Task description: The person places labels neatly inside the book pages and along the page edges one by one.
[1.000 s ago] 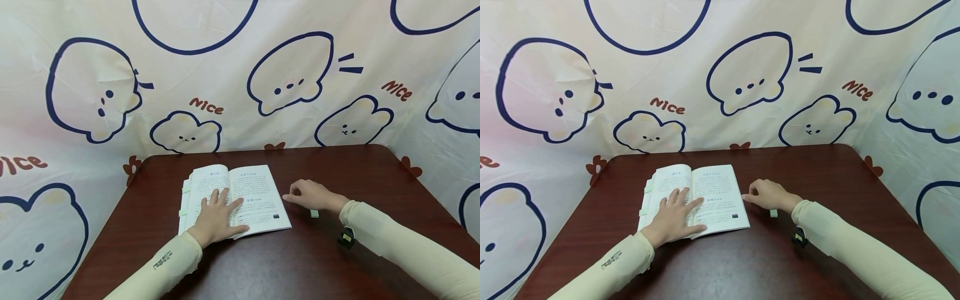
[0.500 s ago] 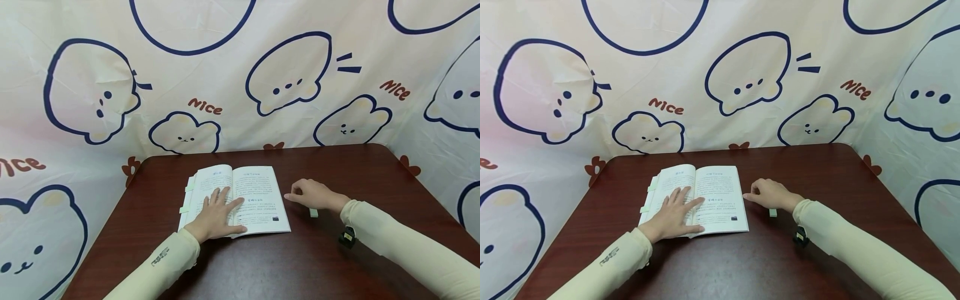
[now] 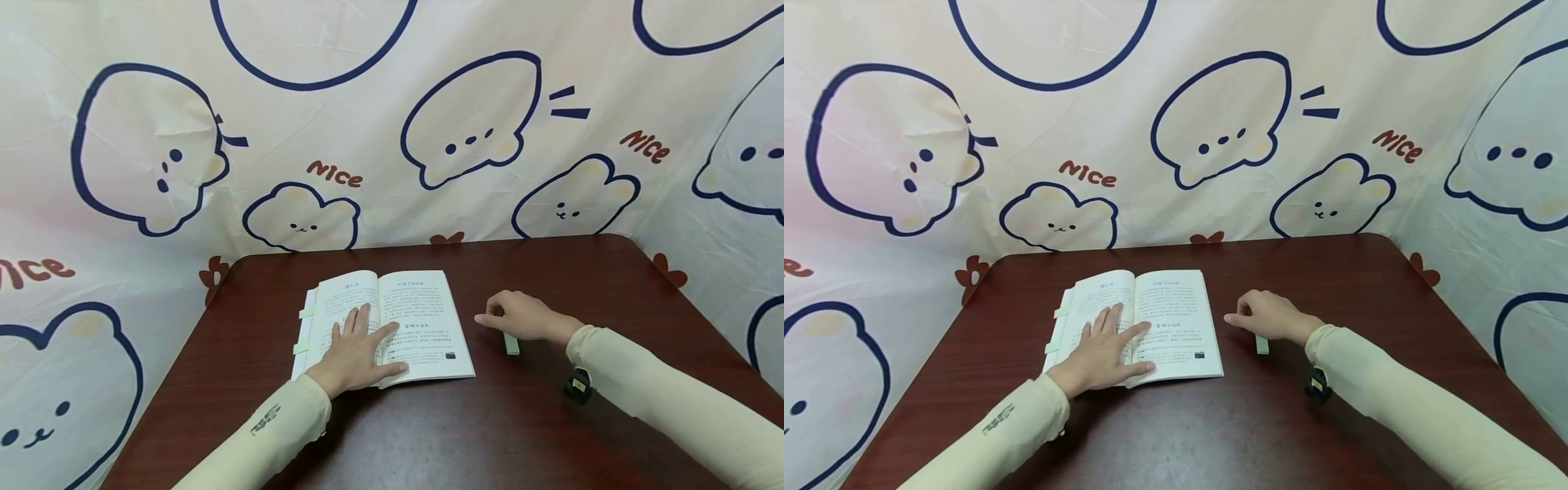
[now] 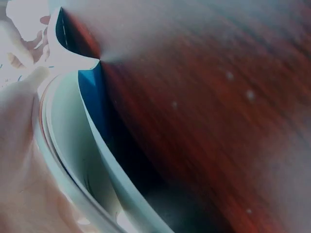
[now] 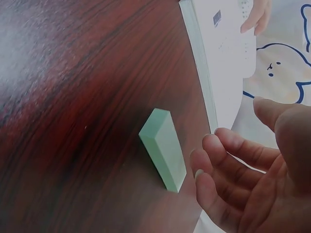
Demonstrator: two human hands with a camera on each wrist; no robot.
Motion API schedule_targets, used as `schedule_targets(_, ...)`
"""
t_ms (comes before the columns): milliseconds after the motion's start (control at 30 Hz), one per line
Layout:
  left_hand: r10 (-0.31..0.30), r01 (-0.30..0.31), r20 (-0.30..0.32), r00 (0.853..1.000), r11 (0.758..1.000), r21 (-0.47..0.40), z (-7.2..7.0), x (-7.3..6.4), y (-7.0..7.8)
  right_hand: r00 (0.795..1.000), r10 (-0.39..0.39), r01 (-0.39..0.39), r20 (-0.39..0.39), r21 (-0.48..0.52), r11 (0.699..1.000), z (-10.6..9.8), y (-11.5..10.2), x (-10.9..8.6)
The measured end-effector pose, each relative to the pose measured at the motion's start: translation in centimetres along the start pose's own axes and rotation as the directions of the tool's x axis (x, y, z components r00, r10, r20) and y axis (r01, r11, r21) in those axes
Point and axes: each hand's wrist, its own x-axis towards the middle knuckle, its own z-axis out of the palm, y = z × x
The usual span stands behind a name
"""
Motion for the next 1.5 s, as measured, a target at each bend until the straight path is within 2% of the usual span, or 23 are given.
schedule_targets(200,0.0,0.001,-0.019,1.0,0.999,0.052,-0.1,0.1,0.2,1.0,0.012,-0.012,-0.005,0.0,1.0,-0.3,0.6,-0.1)
schedule_targets(367,0.001,0.001,-0.027,1.0,0.998,0.064,0.1,0.2,0.2,1.0,0.02,-0.021,-0.01,-0.012,1.0,-0.4,1.1,-0.2)
schedule_targets(567,0.009,-0.006,-0.043,0.999,0.997,0.072,0.4,0.3,0.2,0.999,-0.028,0.028,-0.025,-0.006,1.0,-0.5,1.7,-0.7)
schedule_targets(767,0.011,-0.009,-0.029,1.0,0.997,0.076,0.5,0.3,0.0,0.996,-0.085,0.085,-0.038,-0.004,0.996,-0.6,2.4,-1.2)
schedule_targets(1000,0.007,-0.005,-0.019,1.0,0.997,0.076,0.5,0.3,-0.1,0.989,-0.145,0.145,0.001,-0.011,0.989,-0.6,3.4,-1.9)
schedule_targets(1367,0.003,-0.003,0.006,1.0,0.996,0.087,0.3,0.4,0.2,0.989,-0.148,0.149,0.009,-0.027,0.989,-0.3,4.3,-2.1)
schedule_targets(1500,-0.004,0.002,0.016,1.0,0.996,0.093,0.3,0.3,0.4,0.987,-0.152,0.152,0.052,0.015,0.988,-0.2,4.4,-2.1)
